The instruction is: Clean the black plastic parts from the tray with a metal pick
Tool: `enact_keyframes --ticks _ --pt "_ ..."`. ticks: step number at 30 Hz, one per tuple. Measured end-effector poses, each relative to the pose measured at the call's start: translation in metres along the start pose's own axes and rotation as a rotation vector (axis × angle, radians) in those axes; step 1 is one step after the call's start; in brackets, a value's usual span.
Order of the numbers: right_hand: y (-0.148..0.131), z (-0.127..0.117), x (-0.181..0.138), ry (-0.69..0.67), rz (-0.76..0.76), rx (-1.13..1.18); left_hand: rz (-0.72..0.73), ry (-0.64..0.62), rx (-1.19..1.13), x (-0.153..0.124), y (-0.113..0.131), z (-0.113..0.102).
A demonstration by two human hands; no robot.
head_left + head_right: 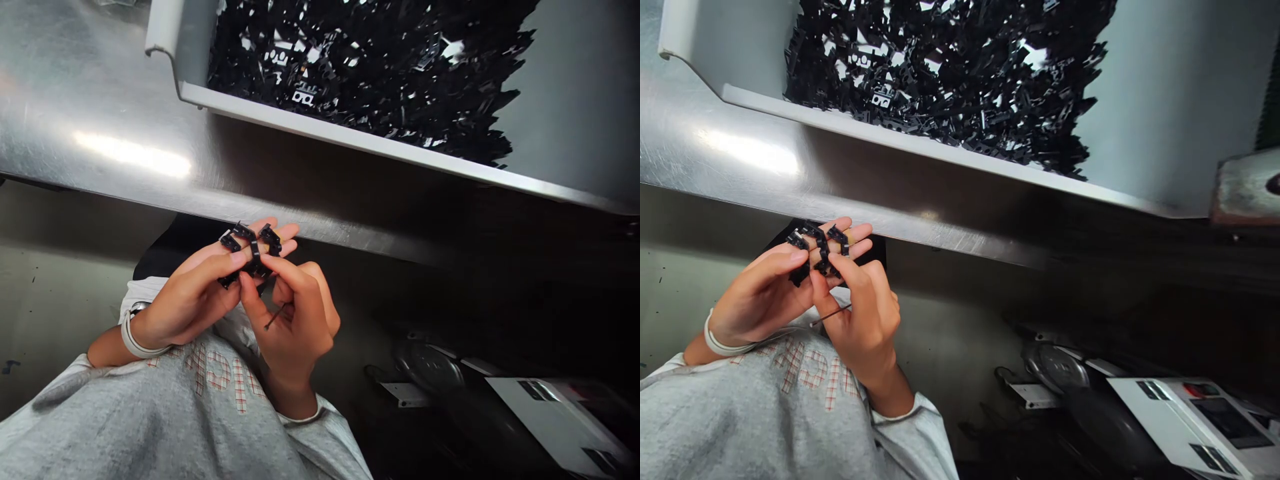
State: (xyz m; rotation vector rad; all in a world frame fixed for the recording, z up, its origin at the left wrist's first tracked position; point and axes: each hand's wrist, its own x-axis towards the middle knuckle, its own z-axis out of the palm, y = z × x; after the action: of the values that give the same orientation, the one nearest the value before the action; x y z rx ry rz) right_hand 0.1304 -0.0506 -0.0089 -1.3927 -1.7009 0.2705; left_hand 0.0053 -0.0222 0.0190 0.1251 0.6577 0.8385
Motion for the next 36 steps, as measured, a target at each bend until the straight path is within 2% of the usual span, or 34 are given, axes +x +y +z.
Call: enact_keyframes --ticks 12,20,29,36 --pt "0.001 0.0 0.0 0.011 -0.037 -0.025 0.002 -0.003 -0.017 -0.001 0.001 -0.002" --pt "0.008 -0.004 -0.004 0.025 0.065 0.154 -0.029 0.075 -0.07 0.001 0.004 0.002" --pt "0.016 -0.005 -0.007 -0.079 0.199 0.195 -0.033 0.16 -0.097 0.004 0.006 0.004" --pt "0.018 0.0 -0.007 -0.061 0.23 0.285 -0.062 0.149 -0.105 0.005 0.006 0.004"
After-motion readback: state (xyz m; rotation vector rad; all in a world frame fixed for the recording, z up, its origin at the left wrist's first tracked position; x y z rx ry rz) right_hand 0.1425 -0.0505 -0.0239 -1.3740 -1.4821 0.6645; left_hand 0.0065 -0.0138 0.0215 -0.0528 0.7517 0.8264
